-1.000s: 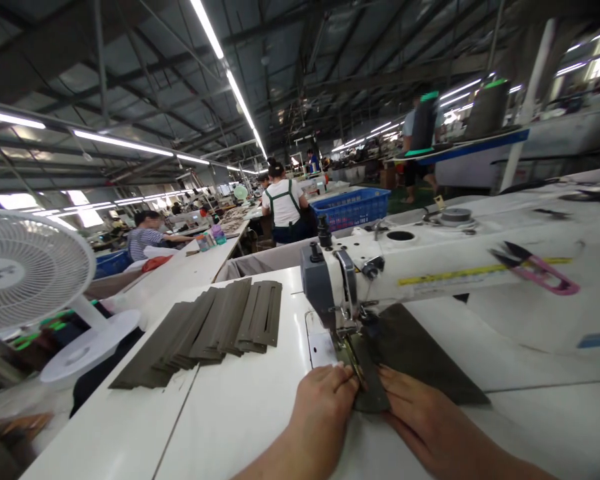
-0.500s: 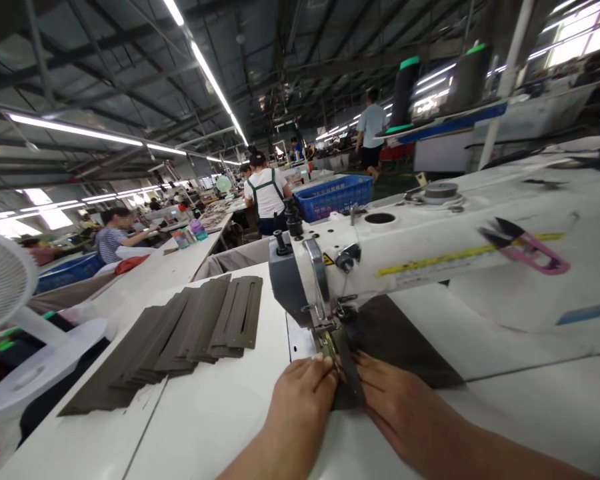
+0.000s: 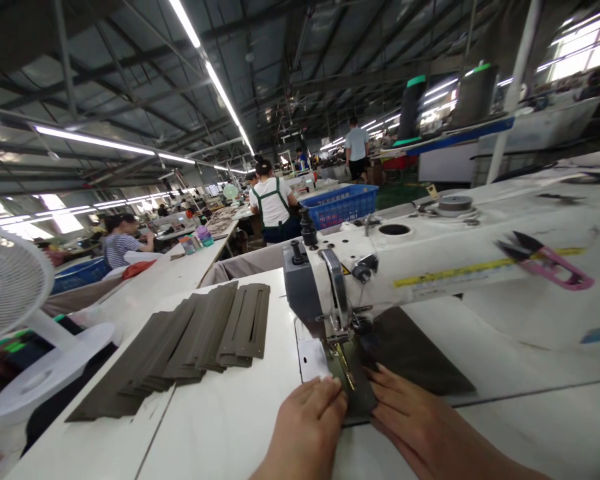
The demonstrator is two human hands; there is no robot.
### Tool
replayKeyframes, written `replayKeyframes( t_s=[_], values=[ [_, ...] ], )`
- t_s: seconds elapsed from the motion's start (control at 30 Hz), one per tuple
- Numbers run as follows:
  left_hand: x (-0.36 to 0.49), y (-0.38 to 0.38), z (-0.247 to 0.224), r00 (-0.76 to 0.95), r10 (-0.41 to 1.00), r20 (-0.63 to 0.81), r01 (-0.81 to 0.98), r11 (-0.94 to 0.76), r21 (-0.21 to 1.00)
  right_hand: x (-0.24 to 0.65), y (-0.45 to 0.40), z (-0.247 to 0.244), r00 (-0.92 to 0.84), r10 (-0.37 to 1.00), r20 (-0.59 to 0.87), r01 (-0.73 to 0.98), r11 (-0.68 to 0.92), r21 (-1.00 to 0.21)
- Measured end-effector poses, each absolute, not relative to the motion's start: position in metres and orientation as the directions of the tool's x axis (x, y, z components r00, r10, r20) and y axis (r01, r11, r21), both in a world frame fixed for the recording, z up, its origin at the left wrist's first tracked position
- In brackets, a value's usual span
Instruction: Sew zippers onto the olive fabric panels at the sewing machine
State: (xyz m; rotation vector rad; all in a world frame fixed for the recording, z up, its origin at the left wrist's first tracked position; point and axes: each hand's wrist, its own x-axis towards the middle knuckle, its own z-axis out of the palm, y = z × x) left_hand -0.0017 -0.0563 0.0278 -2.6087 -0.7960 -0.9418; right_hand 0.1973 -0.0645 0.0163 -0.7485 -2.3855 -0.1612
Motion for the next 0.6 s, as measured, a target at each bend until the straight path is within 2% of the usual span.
replayKeyframes(
  t_s=[0.07,0.17,0.27,0.6],
  values=[
    [0.000,-0.055,0.027,0.657,0.329,0.679,0.545,-0.829,-0.126,0.196,-0.064,0.011,-0.604,0.472,0.642,0.552,0.829,-0.090],
    [0.004,-0.052,0.030,0.673,0.300,0.676,0.540,-0.824,-0.172,0.195,-0.062,0.010,-0.594,0.491,0.637,0.551,0.826,-0.122],
    [0.006,-0.047,0.034,0.680,0.305,0.667,0.539,-0.825,-0.172,0.195,-0.058,0.016,-0.645,0.512,0.567,0.544,0.829,-0.131],
    [0.002,-0.029,0.032,0.710,0.309,0.633,0.507,-0.848,-0.155,0.191,-0.042,0.025,-0.650,0.530,0.544,0.534,0.828,-0.170]
  ],
)
